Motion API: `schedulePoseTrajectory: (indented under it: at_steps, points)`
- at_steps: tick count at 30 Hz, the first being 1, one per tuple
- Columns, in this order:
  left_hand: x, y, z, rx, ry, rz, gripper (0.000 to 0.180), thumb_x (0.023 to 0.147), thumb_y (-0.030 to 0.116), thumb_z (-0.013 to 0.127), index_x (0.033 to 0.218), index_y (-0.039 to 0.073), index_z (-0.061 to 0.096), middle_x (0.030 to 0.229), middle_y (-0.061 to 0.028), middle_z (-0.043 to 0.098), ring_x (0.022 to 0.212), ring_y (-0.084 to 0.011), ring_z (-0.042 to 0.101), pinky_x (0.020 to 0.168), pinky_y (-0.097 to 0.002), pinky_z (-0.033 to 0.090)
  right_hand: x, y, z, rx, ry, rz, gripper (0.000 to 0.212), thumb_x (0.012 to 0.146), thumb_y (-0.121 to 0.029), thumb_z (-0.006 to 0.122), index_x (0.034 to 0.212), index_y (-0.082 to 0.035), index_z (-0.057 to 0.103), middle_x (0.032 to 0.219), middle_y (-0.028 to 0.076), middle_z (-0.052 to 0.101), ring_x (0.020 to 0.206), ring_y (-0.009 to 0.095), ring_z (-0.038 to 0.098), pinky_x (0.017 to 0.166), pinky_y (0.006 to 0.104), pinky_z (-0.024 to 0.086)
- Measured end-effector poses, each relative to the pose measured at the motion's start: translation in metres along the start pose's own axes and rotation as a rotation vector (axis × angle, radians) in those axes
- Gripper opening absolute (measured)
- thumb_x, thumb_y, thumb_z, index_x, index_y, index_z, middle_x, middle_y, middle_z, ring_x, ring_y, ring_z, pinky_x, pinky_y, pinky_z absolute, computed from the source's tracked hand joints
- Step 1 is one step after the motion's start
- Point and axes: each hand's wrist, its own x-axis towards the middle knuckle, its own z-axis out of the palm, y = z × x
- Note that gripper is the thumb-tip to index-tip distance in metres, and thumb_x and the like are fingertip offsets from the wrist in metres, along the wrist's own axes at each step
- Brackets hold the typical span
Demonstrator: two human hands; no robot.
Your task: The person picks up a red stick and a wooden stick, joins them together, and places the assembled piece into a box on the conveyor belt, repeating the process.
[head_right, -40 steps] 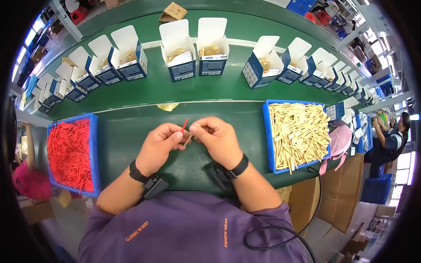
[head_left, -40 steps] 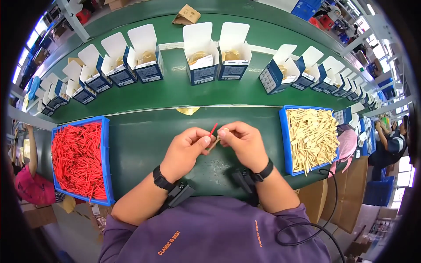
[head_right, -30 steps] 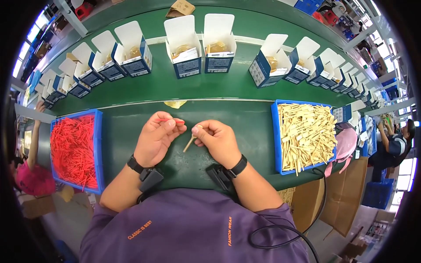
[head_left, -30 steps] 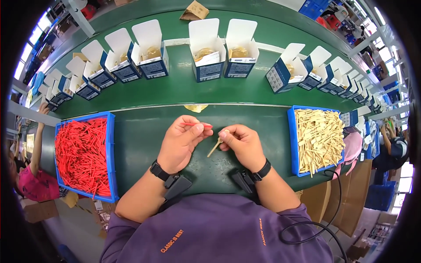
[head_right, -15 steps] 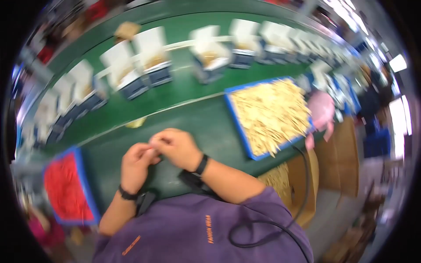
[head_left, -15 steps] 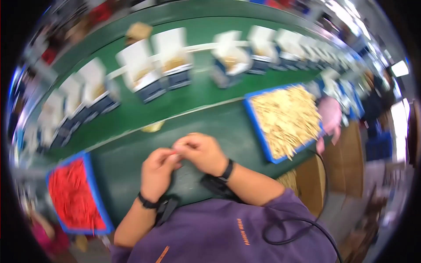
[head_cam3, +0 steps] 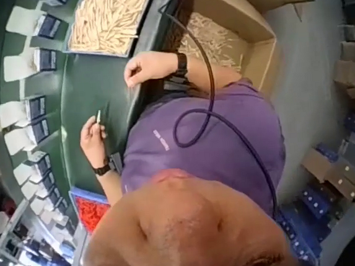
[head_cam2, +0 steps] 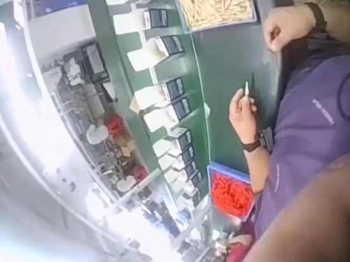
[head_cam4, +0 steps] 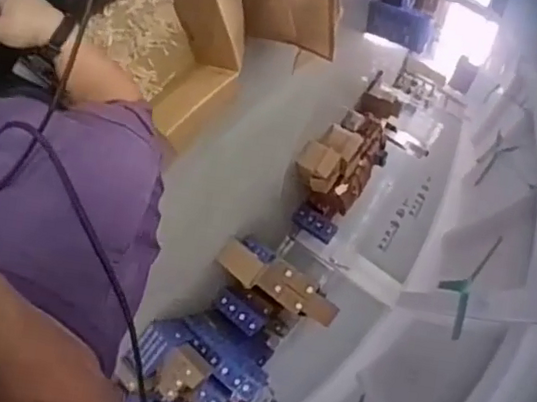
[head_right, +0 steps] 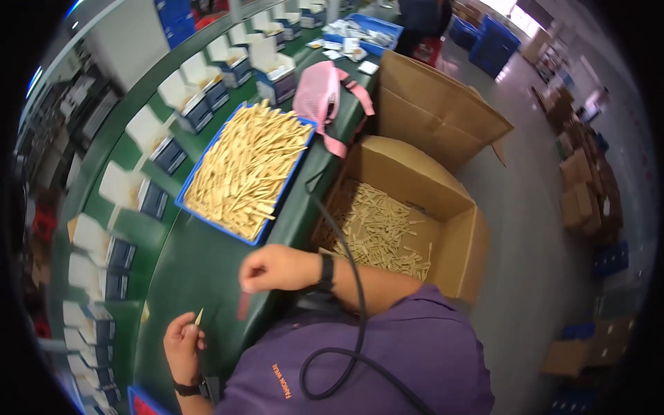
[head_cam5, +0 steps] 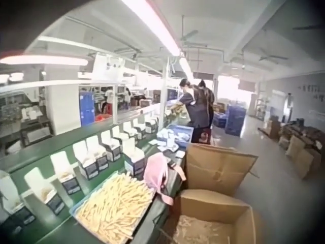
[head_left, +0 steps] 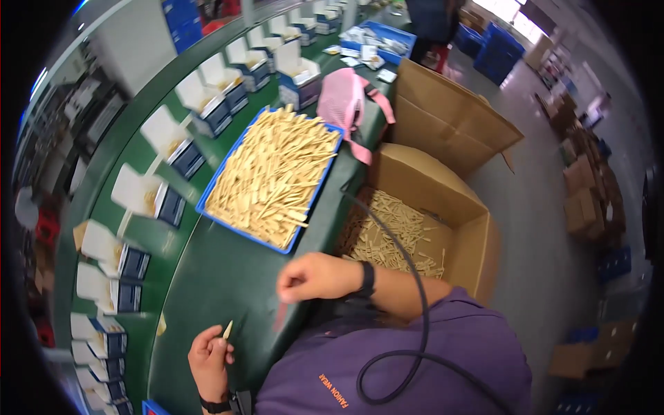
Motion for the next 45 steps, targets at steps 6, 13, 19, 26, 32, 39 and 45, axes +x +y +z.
schedulePoseTrajectory:
  at_steps: [6,13,19,26,32,39,45]
  points:
    - [0.006,-0.020,-0.023,-0.212,0.155,-0.039,0.028,0.098,0.008,0.060,0.124,-0.002,0.056,0.079,-0.0048,0.059,0.059,-0.0111,0.054,0.054,-0.0242,0.047,-0.144,0.075,-0.156,0.253,0.998,0.255,0.017,0.097,-0.022,0.066,0.092,-0.006,0.067,0.077,0.001,0.066,0.065,0.009,0.060,0.058,0.0242,0.049]
    - [0.009,-0.010,-0.025,-0.141,0.180,-0.174,0.030,0.103,0.013,0.055,0.129,0.001,0.056,0.089,-0.0059,0.063,0.068,-0.0122,0.056,0.062,-0.0275,0.051,-0.151,0.166,-0.347,0.480,1.719,0.041,0.016,0.097,-0.020,0.063,0.091,-0.005,0.063,0.075,0.001,0.064,0.059,0.010,0.058,0.053,0.0251,0.048]
    - [0.016,-0.010,-0.018,-0.073,0.293,-0.241,0.028,0.103,0.015,0.055,0.127,0.001,0.058,0.089,-0.0045,0.063,0.064,-0.0106,0.054,0.058,-0.0267,0.049,-0.092,0.174,-0.471,0.516,1.705,0.238,0.021,0.098,-0.024,0.063,0.104,-0.004,0.065,0.086,0.005,0.069,0.066,0.013,0.064,0.054,0.0285,0.050]
    - [0.036,-0.007,-0.013,-0.127,0.247,-0.172,0.027,0.098,0.014,0.063,0.121,0.001,0.062,0.086,-0.0072,0.064,0.064,-0.0162,0.057,0.060,-0.0302,0.051,-0.095,0.135,-0.433,0.600,1.360,-0.320,0.027,0.100,-0.025,0.059,0.116,-0.003,0.064,0.090,0.003,0.068,0.064,0.010,0.060,0.052,0.0275,0.047]
    - [0.001,0.010,0.011,-0.294,0.273,0.004,0.017,0.095,0.005,0.061,0.109,-0.004,0.058,0.083,-0.0072,0.064,0.061,-0.0108,0.055,0.056,-0.0252,0.046,-0.114,0.042,-0.224,0.093,0.049,0.124,0.017,0.098,-0.018,0.063,0.096,-0.002,0.070,0.083,0.002,0.068,0.067,0.008,0.060,0.059,0.0239,0.049]
    - [-0.025,0.053,0.048,-0.260,-0.089,0.034,0.013,0.095,0.007,0.066,0.104,-0.003,0.064,0.089,-0.0090,0.072,0.077,-0.0127,0.070,0.069,-0.0252,0.056,-0.010,-0.015,0.029,0.278,-0.211,0.199,0.025,0.092,-0.005,0.070,0.116,-0.001,0.066,0.094,0.004,0.065,0.079,0.009,0.062,0.074,0.0231,0.052]
    - [-0.095,0.041,0.005,-0.305,0.139,0.202,0.012,0.094,0.008,0.066,0.103,0.000,0.066,0.090,-0.0062,0.071,0.079,-0.0098,0.068,0.071,-0.0245,0.054,0.053,-0.058,0.127,0.090,-0.202,-0.152,0.016,0.093,-0.004,0.063,0.108,0.000,0.058,0.091,0.009,0.063,0.073,0.015,0.062,0.069,0.0275,0.052]
